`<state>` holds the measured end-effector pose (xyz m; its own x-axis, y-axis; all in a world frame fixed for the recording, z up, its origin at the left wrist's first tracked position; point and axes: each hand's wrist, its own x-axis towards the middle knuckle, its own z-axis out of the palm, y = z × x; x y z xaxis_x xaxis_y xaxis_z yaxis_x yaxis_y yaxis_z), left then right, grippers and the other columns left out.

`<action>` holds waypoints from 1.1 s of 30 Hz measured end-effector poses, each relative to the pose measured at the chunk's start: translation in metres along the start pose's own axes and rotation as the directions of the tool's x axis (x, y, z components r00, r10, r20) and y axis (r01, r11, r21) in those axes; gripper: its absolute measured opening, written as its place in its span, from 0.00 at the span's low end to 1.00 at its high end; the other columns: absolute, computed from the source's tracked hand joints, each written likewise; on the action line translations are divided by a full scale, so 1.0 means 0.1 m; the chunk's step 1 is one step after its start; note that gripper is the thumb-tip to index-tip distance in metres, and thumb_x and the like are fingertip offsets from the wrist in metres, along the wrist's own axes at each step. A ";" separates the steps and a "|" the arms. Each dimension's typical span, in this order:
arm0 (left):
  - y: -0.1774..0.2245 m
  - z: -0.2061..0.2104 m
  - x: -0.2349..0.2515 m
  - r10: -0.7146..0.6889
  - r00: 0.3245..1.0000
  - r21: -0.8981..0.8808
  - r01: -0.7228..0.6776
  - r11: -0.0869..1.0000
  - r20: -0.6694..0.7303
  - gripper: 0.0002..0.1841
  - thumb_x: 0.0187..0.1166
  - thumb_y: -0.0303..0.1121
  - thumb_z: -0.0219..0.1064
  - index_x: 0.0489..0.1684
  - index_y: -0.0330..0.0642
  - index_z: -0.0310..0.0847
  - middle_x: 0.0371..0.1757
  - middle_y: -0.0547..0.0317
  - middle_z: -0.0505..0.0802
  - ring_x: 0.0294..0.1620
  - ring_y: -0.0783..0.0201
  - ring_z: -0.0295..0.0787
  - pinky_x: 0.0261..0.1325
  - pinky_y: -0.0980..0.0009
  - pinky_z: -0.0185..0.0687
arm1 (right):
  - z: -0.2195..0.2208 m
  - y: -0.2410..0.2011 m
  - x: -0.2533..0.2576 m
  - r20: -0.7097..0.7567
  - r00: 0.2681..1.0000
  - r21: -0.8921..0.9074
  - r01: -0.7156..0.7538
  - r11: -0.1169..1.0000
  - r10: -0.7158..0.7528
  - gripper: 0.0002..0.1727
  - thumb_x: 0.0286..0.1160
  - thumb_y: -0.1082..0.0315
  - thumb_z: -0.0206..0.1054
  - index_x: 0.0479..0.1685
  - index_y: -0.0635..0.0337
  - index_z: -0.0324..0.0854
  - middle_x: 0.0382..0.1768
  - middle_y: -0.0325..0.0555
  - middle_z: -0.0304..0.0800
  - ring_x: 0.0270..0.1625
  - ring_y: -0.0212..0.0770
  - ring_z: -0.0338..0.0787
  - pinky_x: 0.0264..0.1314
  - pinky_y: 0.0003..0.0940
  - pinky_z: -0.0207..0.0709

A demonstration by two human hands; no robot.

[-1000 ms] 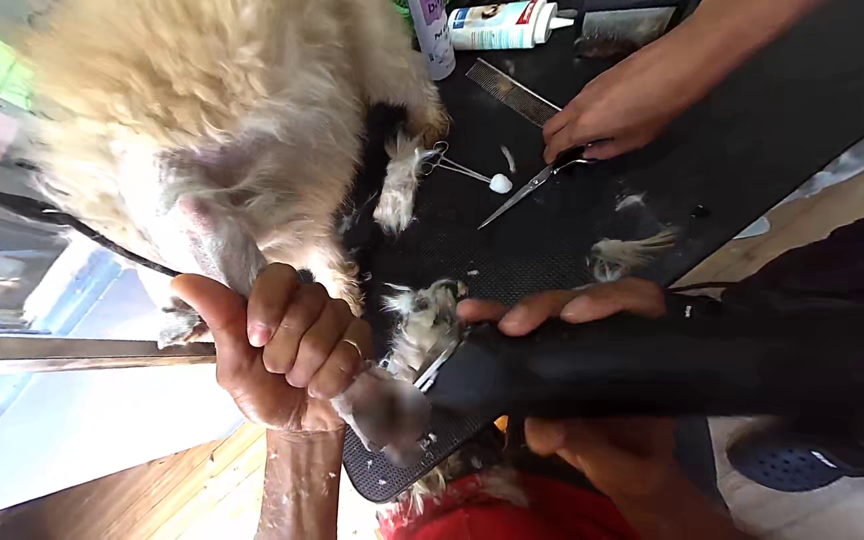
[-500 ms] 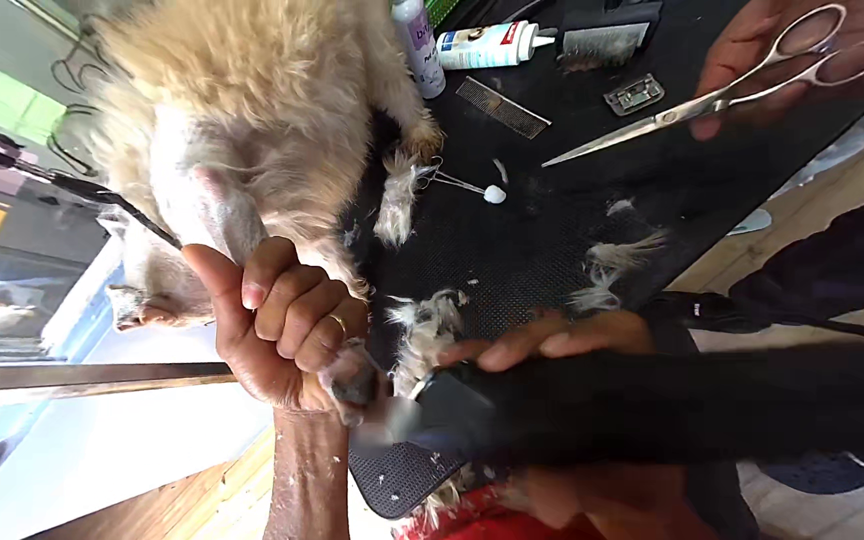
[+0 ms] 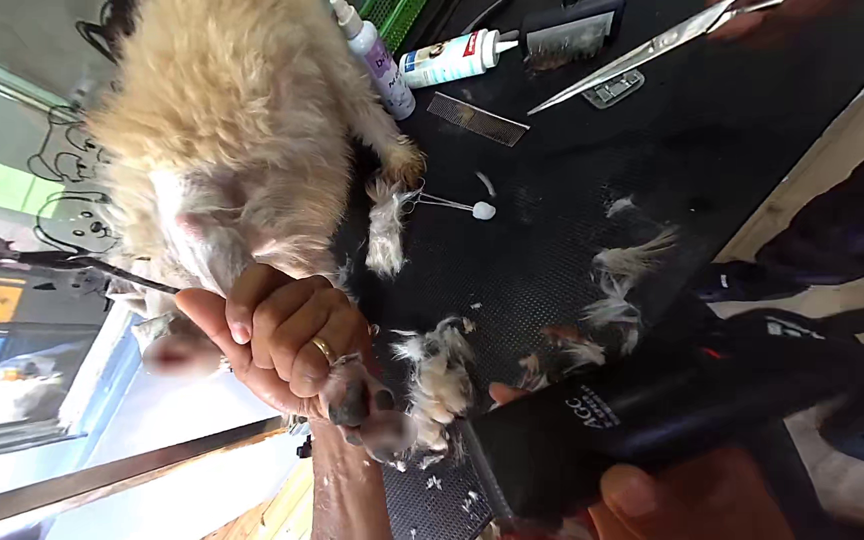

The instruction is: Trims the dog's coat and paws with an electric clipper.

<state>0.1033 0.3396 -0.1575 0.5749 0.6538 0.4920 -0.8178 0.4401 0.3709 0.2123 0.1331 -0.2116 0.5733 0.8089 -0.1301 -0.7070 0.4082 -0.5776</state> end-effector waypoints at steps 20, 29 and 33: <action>0.06 -0.12 -0.08 0.052 0.998 0.023 -0.051 0.998 -0.035 0.38 0.87 0.65 0.33 0.27 0.40 0.74 0.11 0.67 0.73 0.10 0.76 0.70 0.15 0.82 0.64 | 0.41 0.25 -0.05 -0.009 0.944 -0.287 0.313 0.905 -0.329 0.15 0.73 0.70 0.77 0.56 0.45 0.84 0.48 0.28 0.96 0.54 0.25 0.94 0.61 0.26 0.88; 0.27 -0.11 -0.09 0.047 0.999 0.082 -0.049 0.995 0.024 0.37 0.86 0.64 0.31 0.25 0.40 0.70 0.10 0.65 0.71 0.10 0.73 0.70 0.16 0.81 0.67 | 0.75 0.18 0.05 0.001 0.953 -0.334 0.285 0.898 -0.302 0.12 0.66 0.69 0.80 0.41 0.57 0.81 0.35 0.29 0.93 0.45 0.21 0.92 0.58 0.18 0.84; 0.29 -0.06 -0.14 0.050 0.999 0.040 -0.049 0.998 -0.017 0.36 0.86 0.64 0.37 0.24 0.41 0.71 0.10 0.65 0.72 0.10 0.73 0.71 0.17 0.80 0.66 | 0.84 0.10 0.09 0.035 0.962 -0.277 0.270 0.922 -0.271 0.09 0.66 0.76 0.77 0.38 0.66 0.80 0.32 0.34 0.91 0.43 0.19 0.91 0.56 0.14 0.83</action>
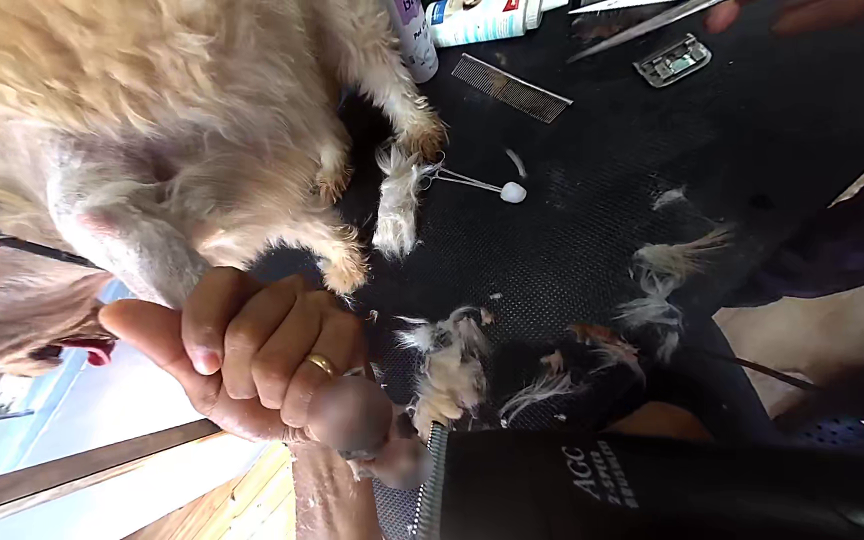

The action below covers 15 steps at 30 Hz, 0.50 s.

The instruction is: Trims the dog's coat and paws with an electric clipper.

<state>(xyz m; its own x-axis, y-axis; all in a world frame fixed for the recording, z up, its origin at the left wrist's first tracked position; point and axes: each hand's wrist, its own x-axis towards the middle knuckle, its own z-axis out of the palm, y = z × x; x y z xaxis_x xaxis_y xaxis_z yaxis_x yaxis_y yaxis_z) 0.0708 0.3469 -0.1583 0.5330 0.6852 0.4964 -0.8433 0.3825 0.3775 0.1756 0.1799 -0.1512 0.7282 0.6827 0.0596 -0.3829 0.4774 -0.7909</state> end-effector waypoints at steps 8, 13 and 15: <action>0.03 0.11 -0.05 -0.005 1.000 -0.028 0.004 1.000 -0.013 0.34 0.85 0.63 0.40 0.23 0.40 0.70 0.11 0.66 0.72 0.12 0.73 0.71 0.19 0.80 0.67 | -0.31 0.30 -0.40 0.197 0.980 0.068 -0.010 0.998 -0.003 0.15 0.83 0.72 0.66 0.64 0.51 0.85 0.57 0.34 0.93 0.62 0.27 0.90 0.69 0.28 0.83; 0.03 0.16 -0.06 0.041 0.998 -0.024 -0.042 0.999 -0.055 0.39 0.84 0.67 0.37 0.21 0.39 0.72 0.10 0.65 0.72 0.12 0.73 0.71 0.19 0.79 0.67 | -0.19 0.32 -0.20 0.118 0.979 0.171 0.147 0.974 -0.168 0.23 0.65 0.71 0.81 0.60 0.60 0.81 0.56 0.51 0.94 0.61 0.45 0.94 0.66 0.39 0.89; 0.04 0.20 -0.05 0.053 0.996 -0.017 -0.054 0.998 -0.068 0.40 0.83 0.68 0.33 0.22 0.39 0.71 0.10 0.66 0.71 0.12 0.73 0.70 0.19 0.79 0.67 | -0.25 0.37 -0.16 0.111 0.966 0.158 0.216 0.964 -0.234 0.27 0.62 0.68 0.83 0.62 0.64 0.80 0.58 0.56 0.94 0.63 0.48 0.94 0.67 0.39 0.89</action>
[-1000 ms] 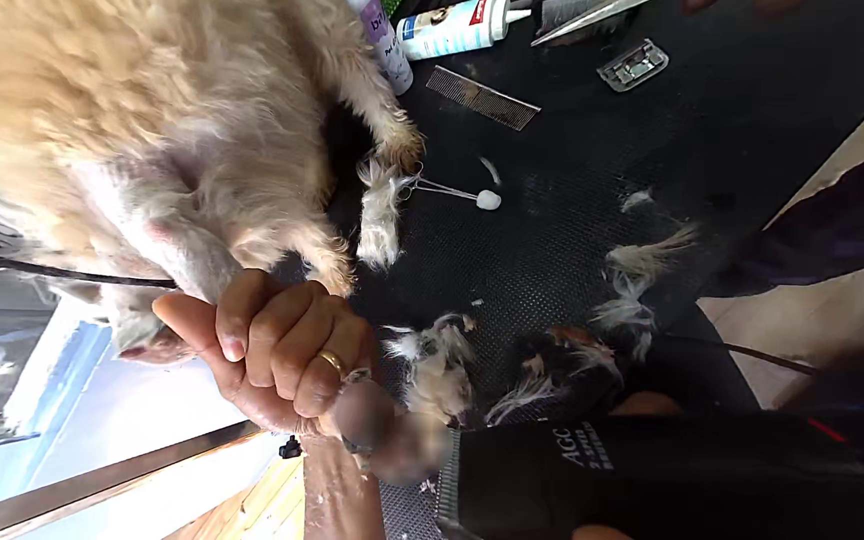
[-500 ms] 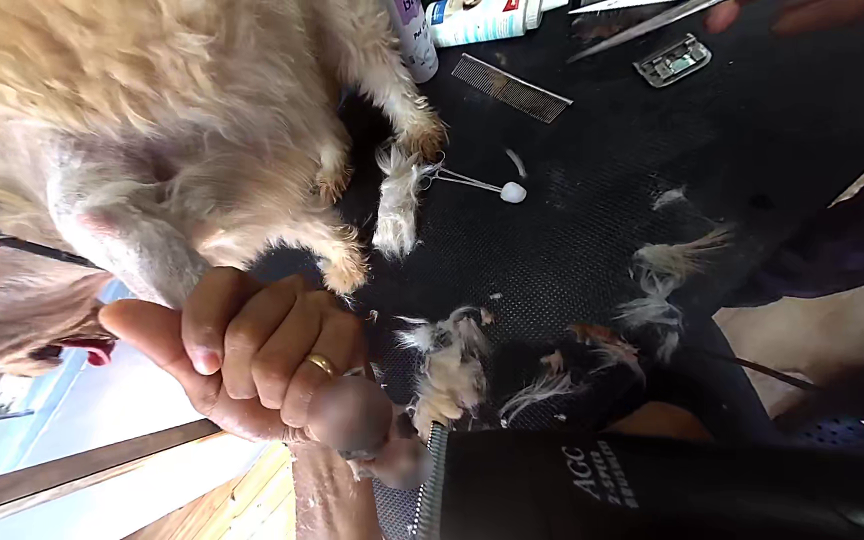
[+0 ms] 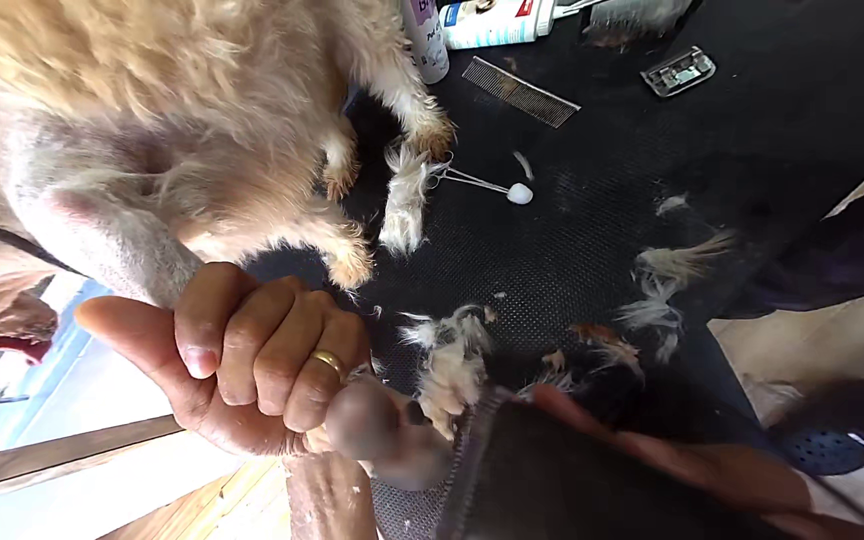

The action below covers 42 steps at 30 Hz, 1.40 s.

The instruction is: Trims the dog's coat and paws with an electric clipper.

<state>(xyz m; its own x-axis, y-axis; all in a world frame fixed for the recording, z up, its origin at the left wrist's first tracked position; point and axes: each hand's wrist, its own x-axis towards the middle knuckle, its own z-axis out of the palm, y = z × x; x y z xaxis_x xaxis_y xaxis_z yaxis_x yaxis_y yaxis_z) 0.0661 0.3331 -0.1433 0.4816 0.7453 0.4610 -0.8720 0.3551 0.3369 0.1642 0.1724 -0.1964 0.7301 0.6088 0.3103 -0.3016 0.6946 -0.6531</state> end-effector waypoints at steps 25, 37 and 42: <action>0.05 0.26 0.00 -0.099 0.994 -0.024 0.098 0.995 -0.043 0.41 0.85 0.69 0.28 0.27 0.42 0.73 0.11 0.68 0.71 0.09 0.76 0.68 0.15 0.83 0.64 | -0.26 0.10 0.57 0.428 0.898 0.414 -0.095 0.905 -0.101 0.30 0.57 0.85 0.78 0.63 0.58 0.77 0.60 0.51 0.90 0.71 0.57 0.88 0.77 0.55 0.81; -0.01 0.30 0.03 -0.134 0.990 -0.045 0.132 0.990 -0.053 0.40 0.85 0.68 0.26 0.29 0.44 0.72 0.12 0.70 0.69 0.10 0.77 0.65 0.15 0.83 0.61 | -0.28 0.05 0.72 0.576 0.817 0.385 -0.301 0.873 0.027 0.33 0.55 0.87 0.80 0.62 0.55 0.74 0.58 0.52 0.91 0.71 0.60 0.87 0.77 0.61 0.79; -0.01 0.29 0.05 -0.119 0.989 -0.070 0.113 0.991 -0.092 0.38 0.87 0.66 0.30 0.32 0.42 0.74 0.12 0.70 0.70 0.10 0.76 0.68 0.14 0.83 0.65 | -0.26 0.10 0.60 0.523 0.847 0.333 -0.299 0.895 0.088 0.30 0.62 0.79 0.80 0.64 0.52 0.74 0.62 0.49 0.89 0.74 0.54 0.85 0.80 0.53 0.78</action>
<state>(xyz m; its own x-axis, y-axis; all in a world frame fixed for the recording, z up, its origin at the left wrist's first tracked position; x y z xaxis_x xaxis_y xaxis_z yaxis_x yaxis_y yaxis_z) 0.0723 0.3205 -0.1179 0.5722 0.7463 0.3400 -0.8159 0.4758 0.3285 0.2210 0.2058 -0.2024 0.2711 0.7780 0.5668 -0.6919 0.5669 -0.4472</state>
